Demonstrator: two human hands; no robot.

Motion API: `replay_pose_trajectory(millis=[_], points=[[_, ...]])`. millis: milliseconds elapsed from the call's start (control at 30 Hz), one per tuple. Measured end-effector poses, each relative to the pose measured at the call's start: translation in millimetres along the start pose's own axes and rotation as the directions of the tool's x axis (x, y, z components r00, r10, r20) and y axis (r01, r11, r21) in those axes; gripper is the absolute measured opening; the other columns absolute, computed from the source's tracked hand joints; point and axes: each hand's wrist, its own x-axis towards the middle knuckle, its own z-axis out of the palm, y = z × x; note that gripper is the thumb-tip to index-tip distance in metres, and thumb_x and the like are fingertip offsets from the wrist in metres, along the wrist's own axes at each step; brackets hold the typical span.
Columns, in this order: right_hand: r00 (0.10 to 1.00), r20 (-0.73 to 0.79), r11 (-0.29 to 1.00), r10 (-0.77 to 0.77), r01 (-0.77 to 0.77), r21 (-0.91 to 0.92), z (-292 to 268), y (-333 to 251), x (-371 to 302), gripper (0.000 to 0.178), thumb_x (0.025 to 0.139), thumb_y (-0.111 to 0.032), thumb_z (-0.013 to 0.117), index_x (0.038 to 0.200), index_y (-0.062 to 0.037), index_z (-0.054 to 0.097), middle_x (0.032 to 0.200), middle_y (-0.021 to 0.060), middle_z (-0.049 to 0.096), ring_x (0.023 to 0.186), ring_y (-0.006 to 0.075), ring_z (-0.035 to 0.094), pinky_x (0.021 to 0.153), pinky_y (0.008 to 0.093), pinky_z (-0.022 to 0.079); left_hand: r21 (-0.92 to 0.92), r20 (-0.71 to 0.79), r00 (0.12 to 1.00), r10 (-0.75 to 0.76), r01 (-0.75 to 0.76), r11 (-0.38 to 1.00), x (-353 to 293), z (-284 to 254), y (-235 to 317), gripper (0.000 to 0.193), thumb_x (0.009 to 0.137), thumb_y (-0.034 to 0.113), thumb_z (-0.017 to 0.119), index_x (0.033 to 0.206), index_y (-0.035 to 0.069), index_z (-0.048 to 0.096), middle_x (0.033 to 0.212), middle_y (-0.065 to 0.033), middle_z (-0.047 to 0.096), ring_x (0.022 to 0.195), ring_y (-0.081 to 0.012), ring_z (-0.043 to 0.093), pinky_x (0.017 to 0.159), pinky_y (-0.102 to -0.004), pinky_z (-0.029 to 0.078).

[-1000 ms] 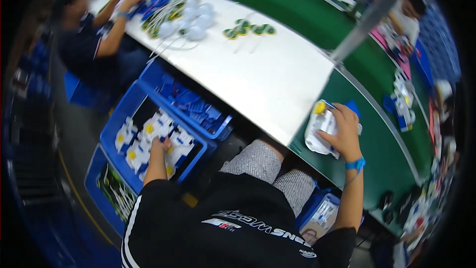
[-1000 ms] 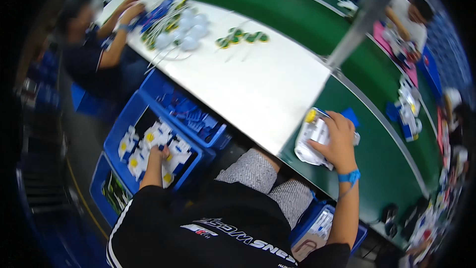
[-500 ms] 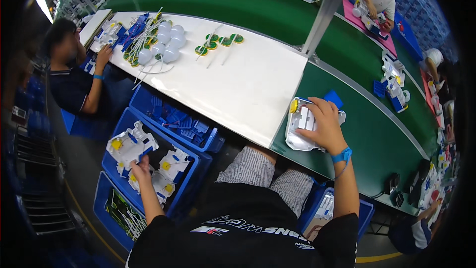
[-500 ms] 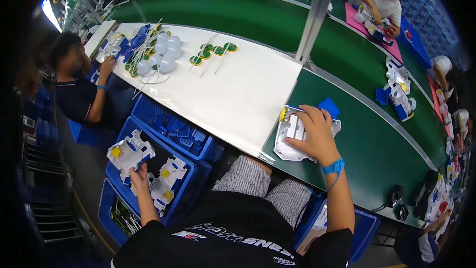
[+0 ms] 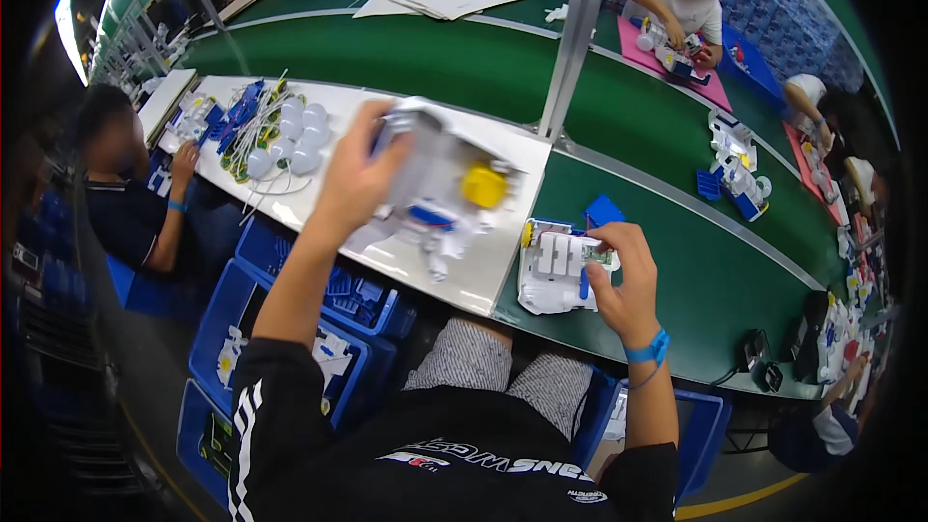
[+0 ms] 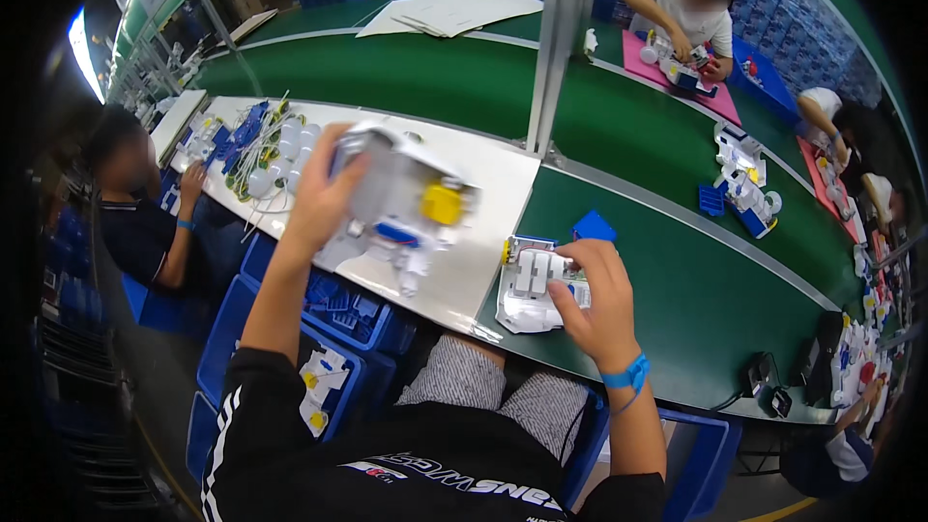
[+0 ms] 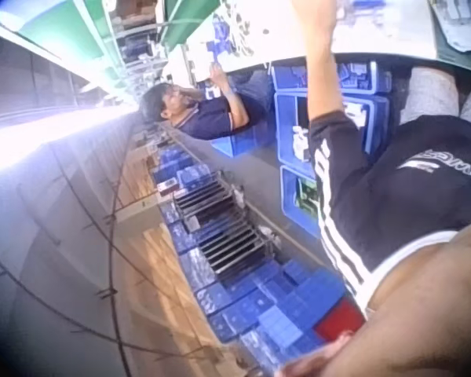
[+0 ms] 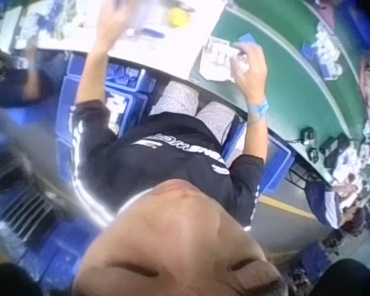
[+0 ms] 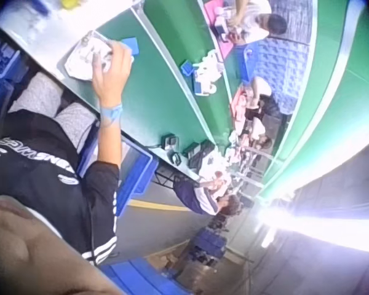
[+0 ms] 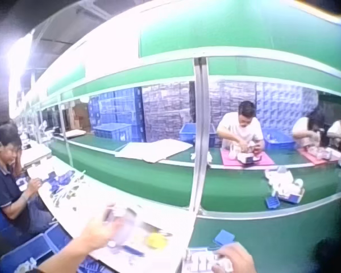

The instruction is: Assembling various components of light fixtures including wiring and housings on a production line.

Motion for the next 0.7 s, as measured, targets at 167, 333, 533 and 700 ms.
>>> replay_pose_trajectory(millis=[167, 333, 533, 700], points=[[0.998, -0.065, 0.997, 0.004, -0.01, -0.082, -9.0, -34.8, 24.2, 0.031, 0.086, -0.012, 0.073, 0.114, -0.0016, 0.067, 0.086, 0.0092, 0.063, 0.065, 0.0223, 0.059, 0.061, 0.0344, 0.05, 0.126, 0.254, 0.929, 0.269, -0.307, 0.943, 64.6, 78.3, 88.3, 0.032, 0.089, 0.02, 0.068, 0.119, 0.011, 0.059, 0.084, -0.0181, 0.068, 0.075, -0.0362, 0.066, 0.07, -0.0377, 0.051], [0.984, -0.062, 0.948, 0.168, -0.179, -0.264, -10.5, 6.5, 48.6, 0.025, 0.09, -0.014, 0.067, 0.112, -0.0039, 0.065, 0.082, 0.0126, 0.067, 0.07, 0.0307, 0.067, 0.061, 0.0427, 0.053, 0.22, 0.397, 0.836, 0.38, -0.488, 0.845, 109.1, 155.9, 102.2, 0.036, 0.086, 0.032, 0.067, 0.118, 0.017, 0.068, 0.093, -0.0169, 0.074, 0.086, -0.0376, 0.071, 0.078, -0.0464, 0.056], [0.977, 0.088, 0.686, 0.194, -0.071, -0.725, 2.4, 87.7, 59.8, 0.011, 0.088, -0.014, 0.065, 0.096, -0.0084, 0.07, 0.077, 0.0139, 0.069, 0.073, 0.0342, 0.069, 0.063, 0.0458, 0.054, 0.236, 0.562, 0.792, 0.239, -0.43, 0.871, 137.5, 243.1, 82.0, 0.041, 0.083, 0.037, 0.067, 0.12, 0.02, 0.071, 0.104, -0.015, 0.075, 0.095, -0.0358, 0.072, 0.086, -0.0452, 0.057], [0.925, 0.248, 0.941, 0.287, -0.225, -0.252, -23.6, 93.5, 51.0, 0.013, 0.089, -0.01, 0.059, 0.092, -0.0019, 0.068, 0.078, 0.0177, 0.071, 0.072, 0.032, 0.072, 0.063, 0.0412, 0.056, 0.249, 0.644, 0.747, 0.166, -0.41, 0.877, 154.5, 279.5, 40.7, 0.042, 0.085, 0.042, 0.067, 0.122, 0.022, 0.072, 0.112, -0.0151, 0.074, 0.105, -0.0362, 0.069, 0.093, -0.0452, 0.055]])
